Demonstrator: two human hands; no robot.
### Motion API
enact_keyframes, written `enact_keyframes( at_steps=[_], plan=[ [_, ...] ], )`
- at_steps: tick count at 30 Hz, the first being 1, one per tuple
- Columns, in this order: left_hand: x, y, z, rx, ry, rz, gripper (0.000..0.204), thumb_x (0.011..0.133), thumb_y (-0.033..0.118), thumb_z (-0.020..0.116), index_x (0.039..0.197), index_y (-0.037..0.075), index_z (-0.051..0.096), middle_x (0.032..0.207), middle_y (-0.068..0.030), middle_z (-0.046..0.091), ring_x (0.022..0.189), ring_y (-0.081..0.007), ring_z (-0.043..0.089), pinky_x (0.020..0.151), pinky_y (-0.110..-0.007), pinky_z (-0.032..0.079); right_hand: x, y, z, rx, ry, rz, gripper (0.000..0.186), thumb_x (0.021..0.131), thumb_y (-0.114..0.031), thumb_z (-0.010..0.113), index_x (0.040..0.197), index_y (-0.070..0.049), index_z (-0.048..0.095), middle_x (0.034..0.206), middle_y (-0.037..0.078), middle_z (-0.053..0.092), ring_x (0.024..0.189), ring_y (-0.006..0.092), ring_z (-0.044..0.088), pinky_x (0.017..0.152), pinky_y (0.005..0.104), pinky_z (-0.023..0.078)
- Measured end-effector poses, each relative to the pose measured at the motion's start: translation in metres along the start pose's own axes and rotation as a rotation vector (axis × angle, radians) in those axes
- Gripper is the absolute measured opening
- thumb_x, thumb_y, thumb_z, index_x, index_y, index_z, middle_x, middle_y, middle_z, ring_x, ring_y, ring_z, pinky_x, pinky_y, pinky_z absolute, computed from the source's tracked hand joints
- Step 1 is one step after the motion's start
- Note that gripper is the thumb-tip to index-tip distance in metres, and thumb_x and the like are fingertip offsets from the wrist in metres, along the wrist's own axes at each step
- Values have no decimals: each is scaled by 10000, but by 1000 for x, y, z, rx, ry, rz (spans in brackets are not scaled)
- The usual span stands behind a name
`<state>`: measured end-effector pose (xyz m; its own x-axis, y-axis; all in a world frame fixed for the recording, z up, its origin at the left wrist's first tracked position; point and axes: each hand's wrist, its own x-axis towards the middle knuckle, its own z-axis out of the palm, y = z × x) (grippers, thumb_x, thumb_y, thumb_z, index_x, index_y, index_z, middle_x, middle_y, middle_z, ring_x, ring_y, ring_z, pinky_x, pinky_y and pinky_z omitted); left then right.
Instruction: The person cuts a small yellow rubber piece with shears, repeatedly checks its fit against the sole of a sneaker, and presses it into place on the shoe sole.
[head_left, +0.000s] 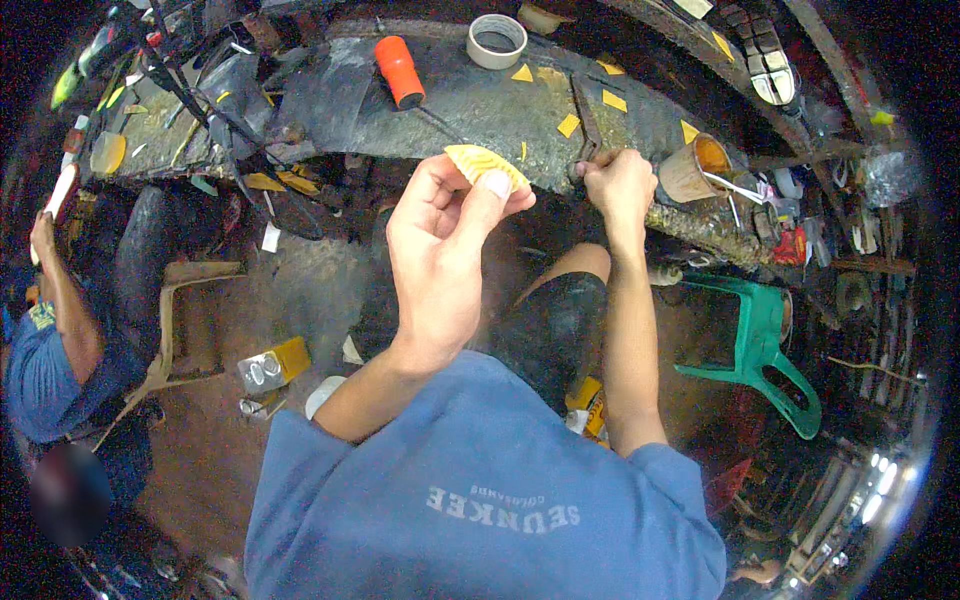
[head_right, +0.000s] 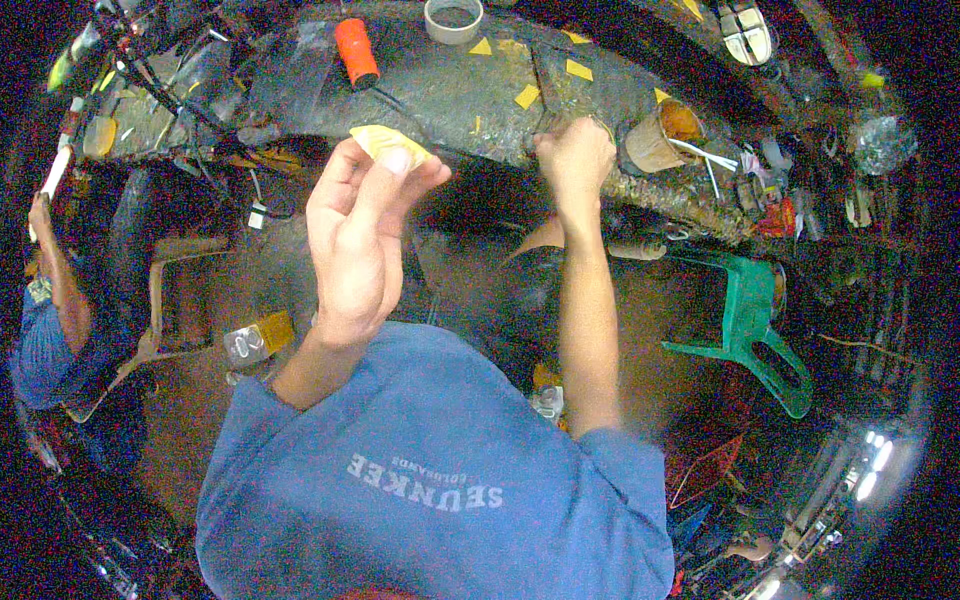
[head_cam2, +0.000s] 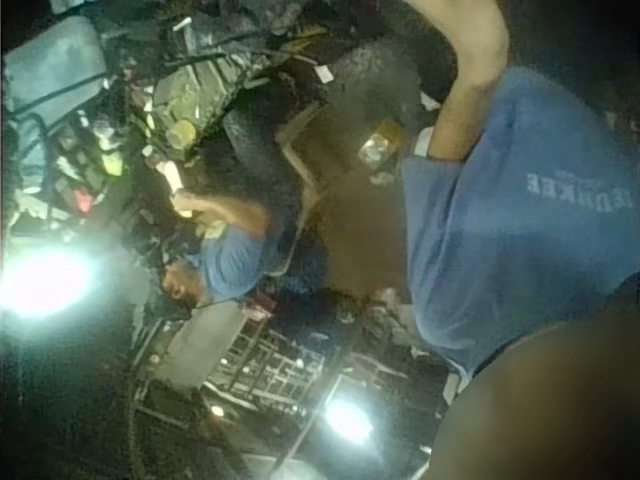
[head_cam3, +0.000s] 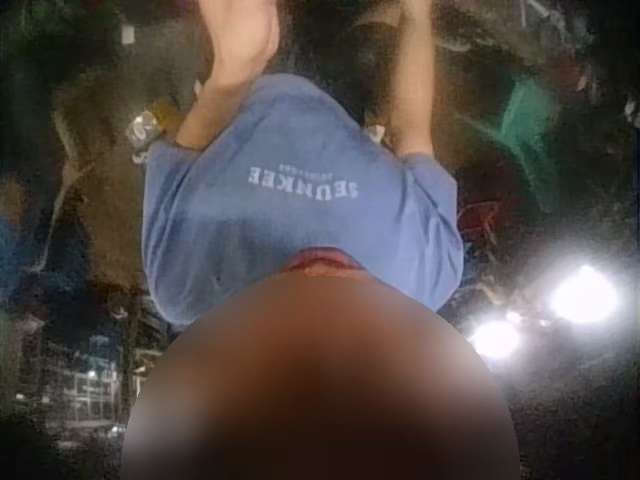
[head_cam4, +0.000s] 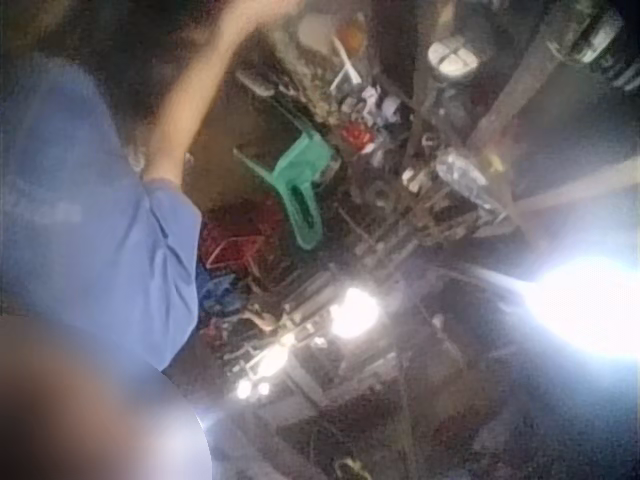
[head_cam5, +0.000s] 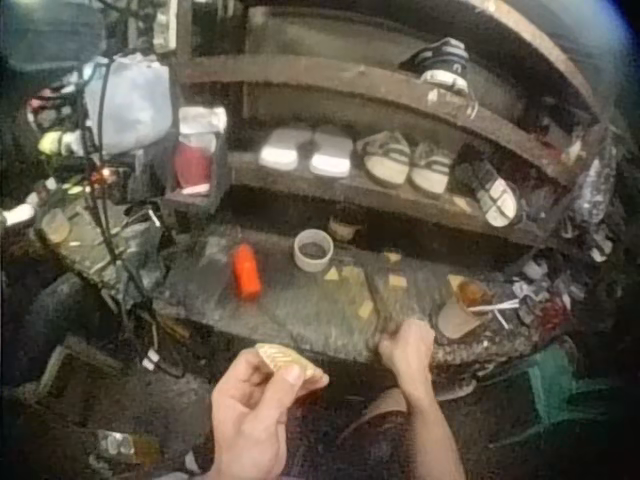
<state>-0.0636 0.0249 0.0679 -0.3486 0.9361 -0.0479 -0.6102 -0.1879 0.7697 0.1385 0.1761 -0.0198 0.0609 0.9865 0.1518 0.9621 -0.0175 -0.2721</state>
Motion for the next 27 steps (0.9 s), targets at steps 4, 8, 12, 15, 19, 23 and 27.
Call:
enact_keyframes(
  at_steps=[4,8,12,15,19,23,27],
  plan=[
    [-1,5,-2,-59,-32,-50,127,1016,79,629,1106,-9,623,1024,-109,707,935,-195,709,901,-362,589,8,25,-15,355,-154,166,281,784,-305,819,893,-46,809,852,181,758,813,285,745,750,400,587],
    [1,7,-3,-92,-26,-87,121,1021,72,627,1105,-15,619,1012,-106,704,913,-171,703,881,-340,589,-32,49,-45,1439,-363,311,357,916,-208,756,1175,20,667,948,62,701,812,174,656,670,262,521],
    [8,-4,-1,-83,-41,-78,127,1014,72,643,1103,-14,614,1009,-108,705,911,-164,702,875,-329,589,-104,42,-51,2003,-494,151,330,913,-261,772,1057,-31,584,868,70,661,746,171,653,576,253,545],
    [12,-15,4,-34,-42,-51,132,1008,69,650,1109,-7,613,1023,-116,709,922,-189,710,884,-352,595,-137,27,-61,2034,-589,-59,604,830,-407,844,1172,-25,526,774,17,542,671,149,576,586,246,499],
    [12,-22,13,6,-28,-37,142,1006,67,654,1110,-16,606,1033,-129,708,934,-207,720,893,-367,606,-144,11,-87,917,-229,-225,665,745,-582,873,937,-16,583,842,76,618,720,225,650,643,364,531],
    [10,-21,21,-17,-31,-48,151,1008,66,656,1104,-33,595,1039,-140,705,943,-203,722,895,-361,614,-130,-1,-95,497,-118,-405,963,629,-774,822,1116,22,585,904,122,593,787,308,594,728,383,492],
    [5,-21,19,-13,-66,-78,153,1003,52,659,1119,-25,593,1060,-134,708,960,-193,717,886,-331,596,-120,-3,-99,421,-97,-409,903,618,-733,849,1024,23,567,880,149,548,781,324,582,707,395,483]
  ],
)
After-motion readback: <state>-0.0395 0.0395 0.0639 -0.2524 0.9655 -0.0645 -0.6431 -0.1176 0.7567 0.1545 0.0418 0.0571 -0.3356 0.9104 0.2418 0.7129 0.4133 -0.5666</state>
